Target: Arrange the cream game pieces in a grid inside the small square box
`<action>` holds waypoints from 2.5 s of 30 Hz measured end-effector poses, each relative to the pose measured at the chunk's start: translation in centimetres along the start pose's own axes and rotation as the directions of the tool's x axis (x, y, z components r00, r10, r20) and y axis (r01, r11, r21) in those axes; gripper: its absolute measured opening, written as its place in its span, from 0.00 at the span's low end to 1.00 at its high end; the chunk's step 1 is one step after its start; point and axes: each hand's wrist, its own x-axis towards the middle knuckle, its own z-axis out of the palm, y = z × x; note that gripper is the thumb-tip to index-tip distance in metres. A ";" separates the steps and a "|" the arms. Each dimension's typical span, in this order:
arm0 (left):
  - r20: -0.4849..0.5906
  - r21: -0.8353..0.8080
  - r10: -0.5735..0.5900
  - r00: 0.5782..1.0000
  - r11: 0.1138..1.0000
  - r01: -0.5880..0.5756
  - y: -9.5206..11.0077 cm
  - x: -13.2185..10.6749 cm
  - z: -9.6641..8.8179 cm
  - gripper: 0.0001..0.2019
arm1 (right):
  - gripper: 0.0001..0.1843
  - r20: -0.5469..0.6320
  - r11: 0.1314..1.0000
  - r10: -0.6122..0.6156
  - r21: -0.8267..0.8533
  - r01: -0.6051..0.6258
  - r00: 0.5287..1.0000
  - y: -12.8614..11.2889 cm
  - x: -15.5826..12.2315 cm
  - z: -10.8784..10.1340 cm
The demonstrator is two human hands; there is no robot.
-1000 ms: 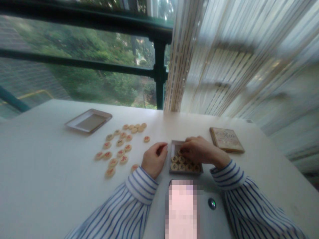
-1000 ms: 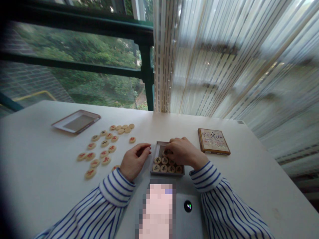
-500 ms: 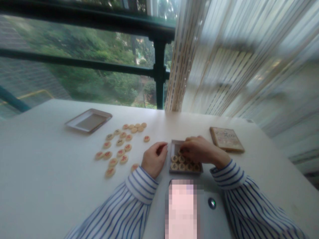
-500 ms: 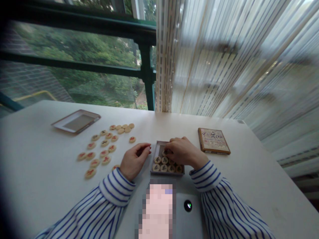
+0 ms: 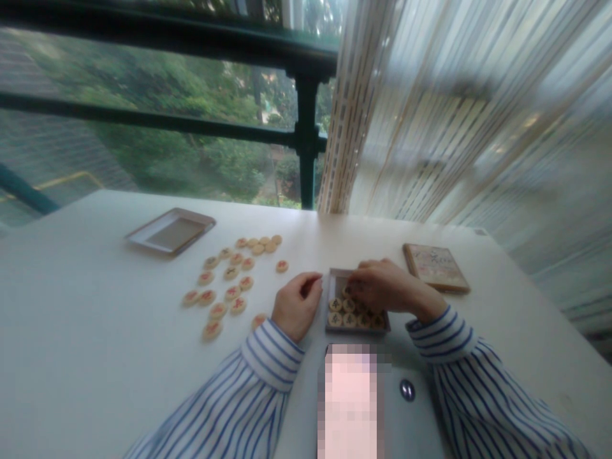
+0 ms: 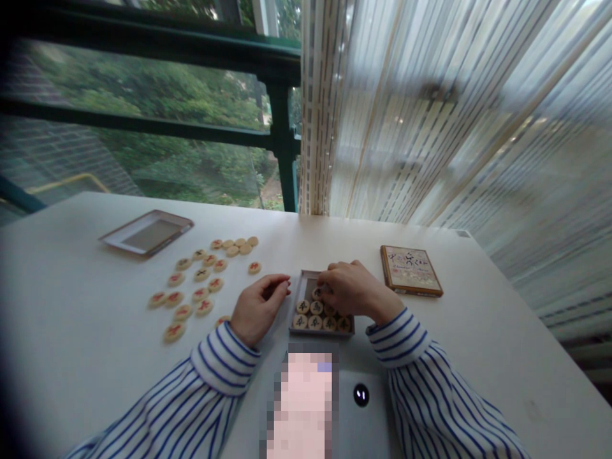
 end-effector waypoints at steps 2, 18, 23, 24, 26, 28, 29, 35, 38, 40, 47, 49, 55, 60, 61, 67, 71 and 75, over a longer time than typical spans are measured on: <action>0.000 0.002 -0.005 1.000 1.000 0.005 0.1 0.0 0.0 0.13 | 0.14 -0.068 1.000 0.009 0.020 -0.007 0.998 0.3 -0.2 -0.4; 0.007 -0.019 -0.010 1.000 1.000 0.010 0.0 0.0 0.0 0.13 | 0.14 -0.002 0.999 -0.027 -0.023 0.027 1.000 -0.2 0.0 0.1; 0.004 -0.032 -0.012 1.000 0.999 0.013 0.1 -0.1 0.0 0.13 | 0.13 0.019 0.999 -0.012 -0.030 0.012 1.000 -0.2 0.2 0.5; 0.004 -0.028 -0.012 1.000 1.000 0.012 0.1 -0.1 0.0 0.13 | 0.13 0.025 1.000 -0.007 -0.029 0.008 1.000 -0.2 0.2 0.5; 0.004 -0.016 -0.010 1.000 1.000 0.010 0.1 0.0 0.0 0.13 | 0.13 0.027 1.000 -0.004 -0.023 0.005 1.000 -0.2 0.3 0.6; 0.004 -0.008 -0.004 1.000 1.000 0.004 0.1 0.0 0.0 0.13 | 0.13 0.023 1.000 -0.010 -0.017 0.011 1.000 -0.2 0.3 0.7; 0.004 -0.006 -0.001 1.000 1.000 0.001 0.1 0.0 0.0 0.13 | 0.13 0.019 1.000 -0.015 -0.016 0.015 1.000 -0.2 0.3 0.8; 0.010 -0.006 -0.005 1.000 1.000 0.005 0.1 0.0 0.0 0.13 | 0.13 0.003 0.999 -0.030 -0.024 0.030 1.000 -0.1 0.3 0.9; 0.007 -0.013 -0.007 1.000 1.000 0.007 0.0 0.0 0.0 0.13 | 0.13 0.012 0.999 -0.031 -0.021 0.031 0.999 0.0 0.3 0.9; 0.005 -0.015 -0.007 1.000 1.000 0.007 -0.1 0.0 0.0 0.14 | 0.13 0.017 0.999 -0.028 -0.019 0.028 0.999 0.0 0.4 0.9; 0.004 0.000 -0.005 1.000 1.000 0.005 0.2 0.0 0.0 0.13 | 0.13 -0.005 0.999 -0.030 -0.012 0.029 1.000 0.0 0.3 1.1; 0.005 0.010 -0.007 1.000 1.000 0.007 0.3 0.0 0.0 0.13 | 0.13 0.003 1.000 -0.025 -0.011 0.025 1.000 0.0 0.3 1.0; 0.012 0.021 0.000 1.000 1.000 0.000 0.4 0.0 -0.1 0.13 | 0.14 -0.002 0.999 -0.030 -0.013 0.030 1.000 0.0 0.3 1.0; 0.014 0.026 -0.007 1.000 1.000 0.007 0.3 0.0 -0.1 0.13 | 0.13 -0.001 0.999 -0.029 -0.015 0.029 1.000 0.0 0.3 1.0; 0.012 0.026 -0.007 1.000 1.000 0.007 0.3 0.0 -0.1 0.13 | 0.13 -0.001 0.999 -0.027 -0.018 0.027 1.000 -0.1 0.3 1.0; 0.015 0.021 -0.007 1.000 1.000 0.007 0.3 0.0 0.0 0.13 | 0.13 -0.050 1.000 -0.018 0.013 0.019 0.999 0.0 0.0 0.4; 0.006 0.012 -0.002 1.000 1.000 0.002 0.0 0.1 0.0 0.13 | 0.12 -0.201 0.999 0.037 0.031 -0.032 0.979 0.3 0.0 -0.2; 0.012 0.011 -0.002 1.000 1.000 0.002 0.0 0.1 0.0 0.12 | 0.12 -0.289 0.997 0.078 0.029 -0.073 0.954 0.4 0.0 -0.4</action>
